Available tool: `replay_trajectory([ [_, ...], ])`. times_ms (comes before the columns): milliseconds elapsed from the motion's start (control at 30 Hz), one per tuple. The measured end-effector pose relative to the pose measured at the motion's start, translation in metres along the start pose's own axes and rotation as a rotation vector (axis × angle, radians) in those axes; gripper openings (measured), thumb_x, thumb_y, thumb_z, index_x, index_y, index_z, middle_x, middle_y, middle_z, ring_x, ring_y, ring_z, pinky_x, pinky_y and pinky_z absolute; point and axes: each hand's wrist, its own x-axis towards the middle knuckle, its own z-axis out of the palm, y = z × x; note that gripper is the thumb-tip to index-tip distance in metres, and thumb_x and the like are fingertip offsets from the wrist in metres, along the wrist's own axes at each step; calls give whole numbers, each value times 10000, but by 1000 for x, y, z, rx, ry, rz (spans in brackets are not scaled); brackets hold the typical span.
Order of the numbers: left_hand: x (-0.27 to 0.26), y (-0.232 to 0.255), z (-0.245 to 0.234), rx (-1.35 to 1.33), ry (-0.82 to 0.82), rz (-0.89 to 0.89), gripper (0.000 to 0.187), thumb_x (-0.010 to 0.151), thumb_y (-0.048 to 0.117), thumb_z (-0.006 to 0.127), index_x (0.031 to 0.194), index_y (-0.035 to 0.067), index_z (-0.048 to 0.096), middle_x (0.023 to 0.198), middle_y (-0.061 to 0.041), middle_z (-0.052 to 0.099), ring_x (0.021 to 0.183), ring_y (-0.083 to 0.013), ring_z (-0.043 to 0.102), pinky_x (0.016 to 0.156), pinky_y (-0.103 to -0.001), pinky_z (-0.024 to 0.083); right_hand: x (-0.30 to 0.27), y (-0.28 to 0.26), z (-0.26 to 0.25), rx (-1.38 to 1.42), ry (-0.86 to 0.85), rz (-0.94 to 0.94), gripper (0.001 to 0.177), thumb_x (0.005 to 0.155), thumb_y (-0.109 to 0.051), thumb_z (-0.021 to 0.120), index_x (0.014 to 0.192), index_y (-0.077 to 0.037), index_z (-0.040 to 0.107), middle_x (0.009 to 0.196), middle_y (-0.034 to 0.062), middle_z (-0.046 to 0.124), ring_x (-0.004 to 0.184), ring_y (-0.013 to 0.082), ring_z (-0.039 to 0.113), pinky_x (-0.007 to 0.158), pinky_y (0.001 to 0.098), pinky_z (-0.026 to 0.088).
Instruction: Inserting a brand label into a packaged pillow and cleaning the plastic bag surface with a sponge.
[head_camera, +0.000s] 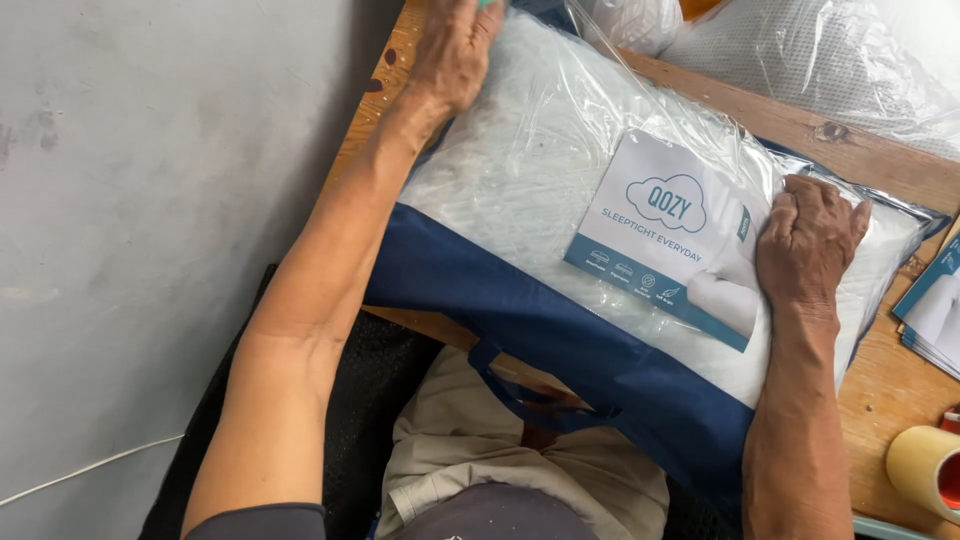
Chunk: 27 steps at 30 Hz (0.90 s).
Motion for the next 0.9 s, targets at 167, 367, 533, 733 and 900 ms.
replay_trajectory([
  [167,26,38,-9,285,-550,-596,543,1045,392,260,1552,199,270,1477,-329,398,1338,-533,411,1054,-667,344,6,-3,-1,-30,-40,21,409,1094,-149,412,1306,25,716,1335,221,674,1260,422,564,1183,638,103],
  [367,61,-32,57,232,-538,-505,498,999,325,369,1451,124,313,1414,-302,510,1274,-564,461,1009,-636,351,7,-13,-6,36,-14,20,405,1081,-118,398,1301,40,698,1334,224,660,1259,421,564,1173,659,92],
  [533,35,-15,33,270,-599,-581,481,983,271,435,1395,23,426,1411,-303,536,1265,-512,517,1009,-551,411,9,-4,-2,64,-45,58,424,1074,-150,372,1291,5,701,1325,213,663,1258,425,555,1171,652,68],
  [733,21,31,-14,333,-404,-604,490,978,332,349,1328,79,579,1286,-245,608,1156,-466,565,962,-601,445,4,10,12,27,11,11,388,1098,-139,421,1288,-2,730,1305,194,681,1241,426,576,1176,648,65],
  [900,-26,70,-25,368,-556,-669,678,991,343,272,1594,48,175,1457,-257,504,1331,-441,488,1065,-613,366,5,17,9,52,-16,-1,394,1090,-118,415,1283,26,728,1277,222,692,1222,432,591,1157,673,89],
])
